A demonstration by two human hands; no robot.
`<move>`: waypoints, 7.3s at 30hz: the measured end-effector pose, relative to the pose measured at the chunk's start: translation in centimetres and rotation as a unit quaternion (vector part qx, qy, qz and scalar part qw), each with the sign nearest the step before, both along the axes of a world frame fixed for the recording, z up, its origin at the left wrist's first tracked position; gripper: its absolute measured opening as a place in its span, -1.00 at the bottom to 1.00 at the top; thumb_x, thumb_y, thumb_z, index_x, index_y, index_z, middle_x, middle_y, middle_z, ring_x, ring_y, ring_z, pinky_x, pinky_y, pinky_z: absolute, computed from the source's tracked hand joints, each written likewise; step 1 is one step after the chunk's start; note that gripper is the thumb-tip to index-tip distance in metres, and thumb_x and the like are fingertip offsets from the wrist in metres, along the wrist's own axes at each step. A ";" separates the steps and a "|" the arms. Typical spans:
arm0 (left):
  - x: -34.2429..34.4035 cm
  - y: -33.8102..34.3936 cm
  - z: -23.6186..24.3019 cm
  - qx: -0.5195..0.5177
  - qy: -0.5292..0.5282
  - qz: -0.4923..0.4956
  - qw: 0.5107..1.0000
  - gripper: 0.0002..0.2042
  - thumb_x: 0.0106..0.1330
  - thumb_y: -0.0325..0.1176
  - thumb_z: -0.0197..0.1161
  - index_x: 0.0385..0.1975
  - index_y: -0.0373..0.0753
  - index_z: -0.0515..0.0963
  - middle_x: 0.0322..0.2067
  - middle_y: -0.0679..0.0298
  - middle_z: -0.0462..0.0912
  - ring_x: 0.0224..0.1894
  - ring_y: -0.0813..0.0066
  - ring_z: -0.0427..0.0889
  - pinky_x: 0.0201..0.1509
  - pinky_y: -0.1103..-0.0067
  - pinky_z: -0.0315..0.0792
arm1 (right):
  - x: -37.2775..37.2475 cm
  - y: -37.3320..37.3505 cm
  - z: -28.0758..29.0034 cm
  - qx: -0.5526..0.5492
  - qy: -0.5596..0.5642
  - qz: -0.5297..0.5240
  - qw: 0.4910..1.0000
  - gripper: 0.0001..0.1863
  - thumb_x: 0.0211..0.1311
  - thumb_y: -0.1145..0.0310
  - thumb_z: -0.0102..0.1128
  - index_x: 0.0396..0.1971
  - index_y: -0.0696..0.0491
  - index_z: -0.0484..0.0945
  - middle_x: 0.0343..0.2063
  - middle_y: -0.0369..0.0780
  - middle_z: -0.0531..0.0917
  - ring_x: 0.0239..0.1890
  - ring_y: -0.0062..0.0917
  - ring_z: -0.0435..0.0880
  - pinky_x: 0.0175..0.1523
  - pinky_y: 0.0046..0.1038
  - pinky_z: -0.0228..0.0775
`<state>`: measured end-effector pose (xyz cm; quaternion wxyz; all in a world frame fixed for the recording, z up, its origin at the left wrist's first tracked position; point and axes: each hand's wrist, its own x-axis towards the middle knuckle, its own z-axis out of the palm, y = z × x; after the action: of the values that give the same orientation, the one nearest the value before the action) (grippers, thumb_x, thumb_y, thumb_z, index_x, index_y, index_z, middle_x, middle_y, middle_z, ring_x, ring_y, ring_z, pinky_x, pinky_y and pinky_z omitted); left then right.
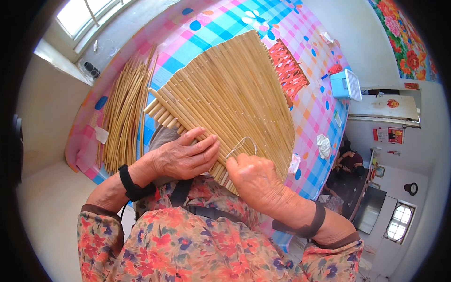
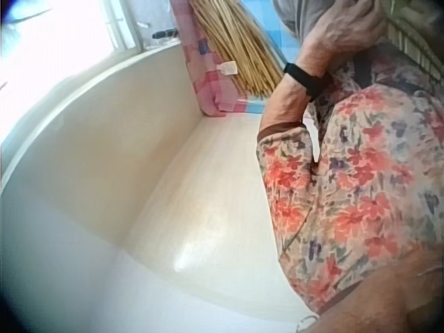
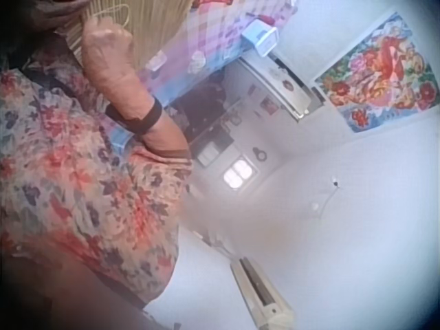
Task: The person weaves a bamboo mat by hand, threading a white string through parallel bamboo strips to secure them. They repeatedly adjust the alignment of the strips and pull the string tight to maintain tension.
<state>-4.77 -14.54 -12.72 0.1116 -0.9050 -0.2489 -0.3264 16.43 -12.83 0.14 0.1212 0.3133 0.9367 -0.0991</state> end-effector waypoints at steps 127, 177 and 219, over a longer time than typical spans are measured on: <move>5.8 11.8 17.6 -0.308 0.012 0.043 0.950 -0.73 0.37 -0.12 0.22 -0.25 -0.23 0.53 -0.35 0.07 0.67 -0.27 0.00 0.67 -0.20 0.22 0.52 | 8.2 9.9 11.1 0.115 0.077 -0.107 0.985 -0.74 0.20 0.24 0.29 -0.23 0.07 0.51 -0.36 -0.03 0.69 -0.23 -0.07 0.69 -0.19 -0.09 0.53; 6.1 5.6 8.8 -0.179 -0.006 0.019 0.984 -0.82 0.26 -0.29 0.30 -0.33 -0.21 0.45 -0.50 0.29 0.54 -0.42 0.31 0.61 -0.30 0.41 0.45 | 10.6 2.1 -1.2 -0.034 0.353 -0.071 0.932 -0.86 0.18 0.48 0.27 -0.25 0.12 0.60 -0.43 -0.14 0.57 -0.36 -0.22 0.63 -0.26 -0.30 0.52; 1.8 -0.3 1.5 -0.566 -0.108 0.046 0.816 -0.86 0.24 -0.47 0.29 -0.24 -0.30 0.55 -0.20 0.14 0.63 -0.11 0.10 0.59 0.03 0.32 0.43 | 4.1 5.7 -15.1 -0.283 0.195 -0.064 0.937 -0.93 0.22 0.38 0.20 -0.36 0.03 0.59 -0.39 -0.12 0.60 -0.27 -0.15 0.64 -0.17 -0.22 0.50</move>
<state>-2.98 -14.86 -11.24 -0.4332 -0.7547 -0.4419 -0.2179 20.57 -7.11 -14.99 0.0128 0.2995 0.8532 -0.4269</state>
